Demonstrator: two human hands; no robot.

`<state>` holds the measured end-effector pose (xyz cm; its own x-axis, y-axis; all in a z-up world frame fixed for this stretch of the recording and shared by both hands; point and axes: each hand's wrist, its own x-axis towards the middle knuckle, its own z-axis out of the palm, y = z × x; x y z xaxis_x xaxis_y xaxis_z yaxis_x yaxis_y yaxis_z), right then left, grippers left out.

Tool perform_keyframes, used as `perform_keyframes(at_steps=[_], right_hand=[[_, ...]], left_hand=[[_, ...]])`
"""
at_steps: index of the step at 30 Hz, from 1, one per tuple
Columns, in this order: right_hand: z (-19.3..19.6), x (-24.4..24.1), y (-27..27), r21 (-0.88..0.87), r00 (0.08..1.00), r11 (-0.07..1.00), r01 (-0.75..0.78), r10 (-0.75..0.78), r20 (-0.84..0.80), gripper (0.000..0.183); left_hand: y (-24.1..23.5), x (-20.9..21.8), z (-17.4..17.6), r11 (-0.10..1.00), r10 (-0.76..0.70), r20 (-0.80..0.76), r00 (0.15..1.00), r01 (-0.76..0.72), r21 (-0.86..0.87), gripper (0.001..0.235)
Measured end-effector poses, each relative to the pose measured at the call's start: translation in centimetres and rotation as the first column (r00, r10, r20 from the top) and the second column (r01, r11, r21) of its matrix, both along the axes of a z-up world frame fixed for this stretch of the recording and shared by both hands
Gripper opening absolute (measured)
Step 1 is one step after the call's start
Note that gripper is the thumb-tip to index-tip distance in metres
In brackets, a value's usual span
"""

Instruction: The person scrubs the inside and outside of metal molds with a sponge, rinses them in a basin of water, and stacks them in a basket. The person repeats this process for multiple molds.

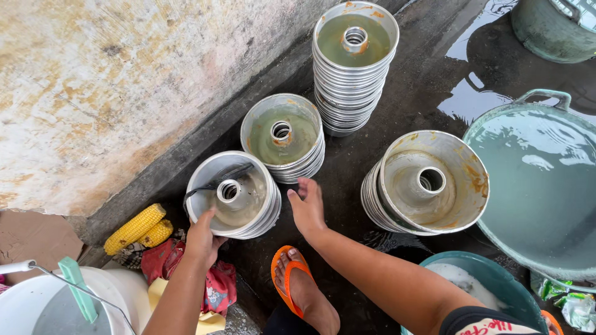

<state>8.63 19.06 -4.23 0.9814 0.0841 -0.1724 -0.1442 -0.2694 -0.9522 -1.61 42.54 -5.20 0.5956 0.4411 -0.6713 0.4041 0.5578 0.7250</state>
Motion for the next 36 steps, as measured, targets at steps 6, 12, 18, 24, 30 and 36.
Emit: perform_keyframes(at_steps=[6, 12, 18, 24, 30, 36], right_hand=[[7.0, 6.7, -3.0, -0.875, 0.409, 0.467, -0.127, 0.828, 0.383, 0.049], [6.1, 12.1, -1.8, -0.946, 0.374, 0.102, -0.307, 0.927, -0.021, 0.012], [4.4, 8.0, -6.6, -0.937, 0.338, 0.065, -0.343, 0.939, -0.058, 0.017], [4.6, 1.9, -11.9, -0.883, 0.381, 0.122, -0.453, 0.922, -0.068, 0.015], [5.4, -3.8, -15.1, -0.907, 0.277, 0.080, -0.414, 0.960, -0.041, 0.007], [5.4, -6.3, -17.4, -0.923, 0.259, 0.105, -0.370, 0.966, 0.007, 0.009]], left_hand=[[-1.5, 0.3, 3.3, 0.987, -0.003, -0.018, 1.000, 0.000, -0.162, 0.056], [-3.1, 1.0, 4.6, 0.968, 0.132, 0.029, 0.991, -0.123, -0.220, 0.057], [-4.2, 2.7, 4.6, 0.946, 0.218, 0.025, 0.976, -0.205, -0.251, 0.061], [-4.7, 5.8, 3.7, 0.971, 0.173, 0.086, 0.981, -0.155, -0.182, 0.061], [-5.8, 10.9, 2.0, 0.990, 0.031, 0.177, 0.984, -0.006, -0.139, 0.063], [-9.3, 14.5, 1.7, 0.938, -0.337, 0.085, 0.938, 0.343, -0.059, 0.083]])
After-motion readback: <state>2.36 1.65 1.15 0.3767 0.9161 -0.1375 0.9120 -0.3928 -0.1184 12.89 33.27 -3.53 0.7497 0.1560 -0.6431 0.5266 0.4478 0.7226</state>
